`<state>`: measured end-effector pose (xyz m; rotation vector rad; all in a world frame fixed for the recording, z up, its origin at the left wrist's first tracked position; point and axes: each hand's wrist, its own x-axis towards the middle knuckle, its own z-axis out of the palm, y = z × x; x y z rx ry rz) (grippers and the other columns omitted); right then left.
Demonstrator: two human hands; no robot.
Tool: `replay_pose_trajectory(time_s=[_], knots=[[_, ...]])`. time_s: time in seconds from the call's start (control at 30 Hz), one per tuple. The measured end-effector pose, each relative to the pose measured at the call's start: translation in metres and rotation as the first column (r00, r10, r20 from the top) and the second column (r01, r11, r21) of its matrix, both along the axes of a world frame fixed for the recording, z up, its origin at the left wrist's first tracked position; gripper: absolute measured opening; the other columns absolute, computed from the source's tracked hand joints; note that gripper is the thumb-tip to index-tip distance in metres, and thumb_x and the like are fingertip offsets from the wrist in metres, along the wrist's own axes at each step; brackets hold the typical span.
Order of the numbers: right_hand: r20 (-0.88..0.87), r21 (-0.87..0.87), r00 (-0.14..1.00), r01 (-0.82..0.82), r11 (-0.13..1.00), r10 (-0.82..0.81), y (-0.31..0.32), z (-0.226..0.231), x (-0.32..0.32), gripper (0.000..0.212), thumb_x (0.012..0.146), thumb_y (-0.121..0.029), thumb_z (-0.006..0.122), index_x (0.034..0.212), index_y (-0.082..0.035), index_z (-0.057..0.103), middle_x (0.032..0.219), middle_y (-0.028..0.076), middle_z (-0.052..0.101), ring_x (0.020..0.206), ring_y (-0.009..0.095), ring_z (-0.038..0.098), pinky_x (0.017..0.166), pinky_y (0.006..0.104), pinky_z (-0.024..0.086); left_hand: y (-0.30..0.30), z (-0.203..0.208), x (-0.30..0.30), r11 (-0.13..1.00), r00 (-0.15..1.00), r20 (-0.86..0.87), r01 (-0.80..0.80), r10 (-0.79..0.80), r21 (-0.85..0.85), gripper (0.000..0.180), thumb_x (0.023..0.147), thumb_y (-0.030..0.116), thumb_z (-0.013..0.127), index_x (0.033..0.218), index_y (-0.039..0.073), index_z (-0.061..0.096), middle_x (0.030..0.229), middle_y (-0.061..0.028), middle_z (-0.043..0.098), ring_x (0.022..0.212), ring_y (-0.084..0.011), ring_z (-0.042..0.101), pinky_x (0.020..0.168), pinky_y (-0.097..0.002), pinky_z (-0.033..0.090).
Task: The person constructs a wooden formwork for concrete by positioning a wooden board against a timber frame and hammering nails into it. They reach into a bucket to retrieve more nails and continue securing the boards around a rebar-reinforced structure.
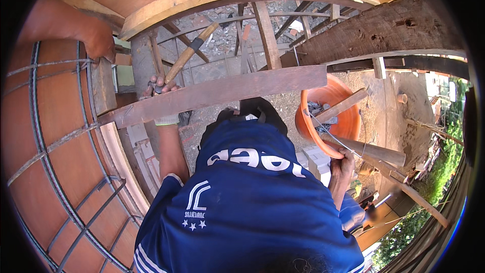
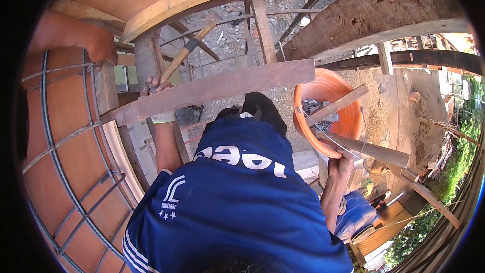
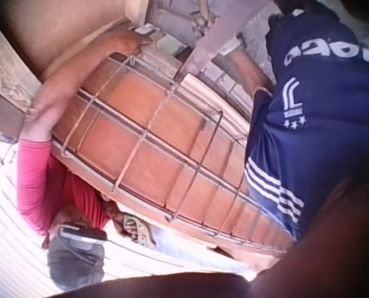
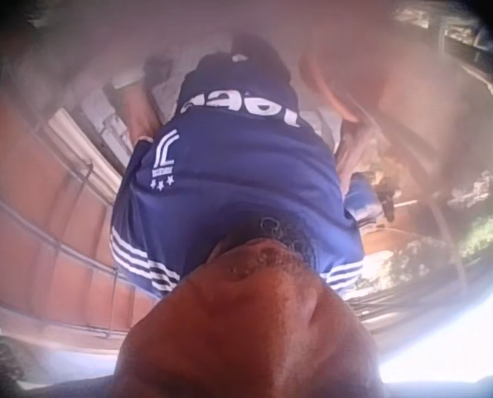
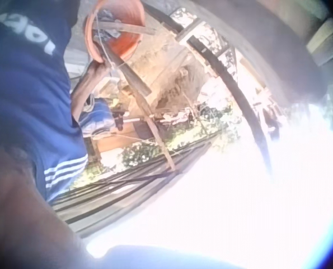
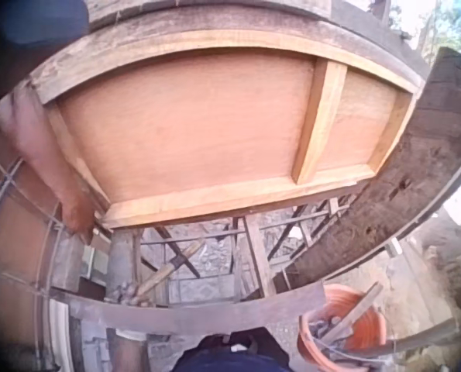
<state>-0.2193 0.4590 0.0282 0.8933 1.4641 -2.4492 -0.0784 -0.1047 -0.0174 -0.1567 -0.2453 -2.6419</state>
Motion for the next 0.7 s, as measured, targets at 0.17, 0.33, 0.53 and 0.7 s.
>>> replay_pose_trajectory(time_s=[0.17, 0.33, 0.53, 0.7], knots=[[-0.193, 0.004, 0.981, 0.035, 0.999, -0.033, 0.001, 0.013, -0.024, 0.024, 0.074, 0.013, 0.05, 0.095, 0.003, 0.057, 0.089, 0.01, 0.059, 0.078, 0.019, 0.059, 0.081, 0.0376, 0.056, -0.008, -0.004, 0.009, 0.995, 0.978, 0.182, -0.103, 0.104, -0.012, 0.028, 0.089, 0.023, 0.058, 0.112, 0.008, 0.061, 0.101, -0.0079, 0.058, 0.085, -0.0212, 0.056, 0.084, -0.0413, 0.048], [-0.295, 0.053, 0.953, 0.086, 0.995, -0.067, -0.02, 0.052, -0.067, 0.03, 0.074, 0.014, 0.049, 0.101, 0.002, 0.054, 0.09, 0.009, 0.058, 0.079, 0.018, 0.059, 0.084, 0.0365, 0.054, -0.024, -0.02, 0.035, 0.981, 0.851, 0.49, -0.181, 0.19, -0.065, 0.02, 0.092, 0.025, 0.057, 0.103, 0.009, 0.064, 0.099, -0.0088, 0.062, 0.082, -0.0252, 0.058, 0.082, -0.0481, 0.052], [-0.333, -0.032, 0.938, 0.09, 0.995, -0.096, -0.044, 0.106, -0.111, 0.028, 0.078, 0.013, 0.049, 0.101, -0.003, 0.054, 0.09, 0.004, 0.057, 0.083, 0.017, 0.058, 0.092, 0.043, 0.052, -0.053, -0.034, 0.054, 0.967, 0.867, 0.428, -0.231, 0.256, -0.109, 0.014, 0.099, 0.024, 0.052, 0.104, 0.013, 0.06, 0.095, -0.0072, 0.062, 0.078, -0.0239, 0.06, 0.077, -0.0477, 0.054], [-0.398, -0.003, 0.914, 0.082, 0.997, -0.077, -0.087, 0.122, -0.147, 0.025, 0.077, 0.011, 0.05, 0.098, -0.001, 0.052, 0.087, 0.007, 0.054, 0.082, 0.02, 0.057, 0.091, 0.0391, 0.05, -0.061, -0.036, 0.066, 0.993, 0.83, 0.546, -0.069, 0.109, -0.094, 0.017, 0.094, 0.025, 0.058, 0.099, 0.011, 0.065, 0.09, -0.0119, 0.067, 0.077, -0.0304, 0.064, 0.077, -0.0484, 0.054]])
